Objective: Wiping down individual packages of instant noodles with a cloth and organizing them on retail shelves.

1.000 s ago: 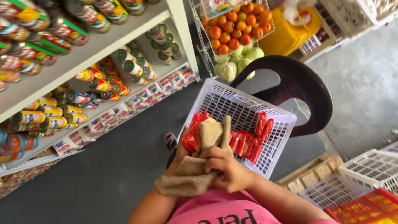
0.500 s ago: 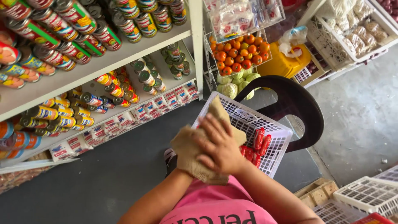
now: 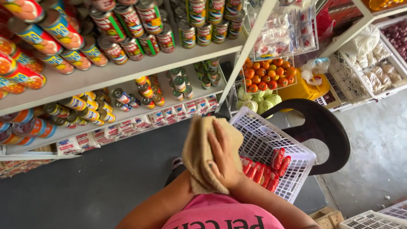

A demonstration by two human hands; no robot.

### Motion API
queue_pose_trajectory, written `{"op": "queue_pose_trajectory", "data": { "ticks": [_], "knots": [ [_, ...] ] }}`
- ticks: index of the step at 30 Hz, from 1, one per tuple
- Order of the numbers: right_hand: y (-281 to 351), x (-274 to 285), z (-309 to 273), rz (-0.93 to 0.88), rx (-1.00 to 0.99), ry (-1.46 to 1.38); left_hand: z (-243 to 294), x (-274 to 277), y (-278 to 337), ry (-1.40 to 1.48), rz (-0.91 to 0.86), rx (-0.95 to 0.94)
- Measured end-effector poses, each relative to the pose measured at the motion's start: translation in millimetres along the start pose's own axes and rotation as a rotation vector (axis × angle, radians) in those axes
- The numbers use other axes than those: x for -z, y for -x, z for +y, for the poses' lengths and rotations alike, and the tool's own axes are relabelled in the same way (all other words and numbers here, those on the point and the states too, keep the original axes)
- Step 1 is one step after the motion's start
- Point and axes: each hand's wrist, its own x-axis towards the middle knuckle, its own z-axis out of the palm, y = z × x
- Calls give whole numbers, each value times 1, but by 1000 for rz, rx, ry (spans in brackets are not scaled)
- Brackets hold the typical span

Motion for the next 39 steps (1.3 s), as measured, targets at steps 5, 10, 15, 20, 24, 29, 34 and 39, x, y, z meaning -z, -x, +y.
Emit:
{"op": "queue_pose_trajectory", "data": {
  "ticks": [5,10,15,20,24,29,34,39],
  "knots": [
    [-42,-29,5,17,-98,-440,34,15,14,-192,29,-124],
    [-56,-65,-11,25,-262,-520,78,27,3,-334,67,-227],
    [-49,-108,-52,-6,-110,-426,123,103,68,-485,100,-335],
    [-19,-138,-23,243,-395,-562,133,76,46,-684,162,-415],
    [-17,-140,-18,305,-421,-545,169,49,29,-775,176,-463],
    [-13,-131,-8,457,-524,-545,231,49,41,-432,-36,224],
    [-16,-134,2,541,-585,-562,212,58,56,-188,-86,202],
    [-4,-122,13,651,-683,-562,219,41,68,-157,-63,153]
  ]
}}
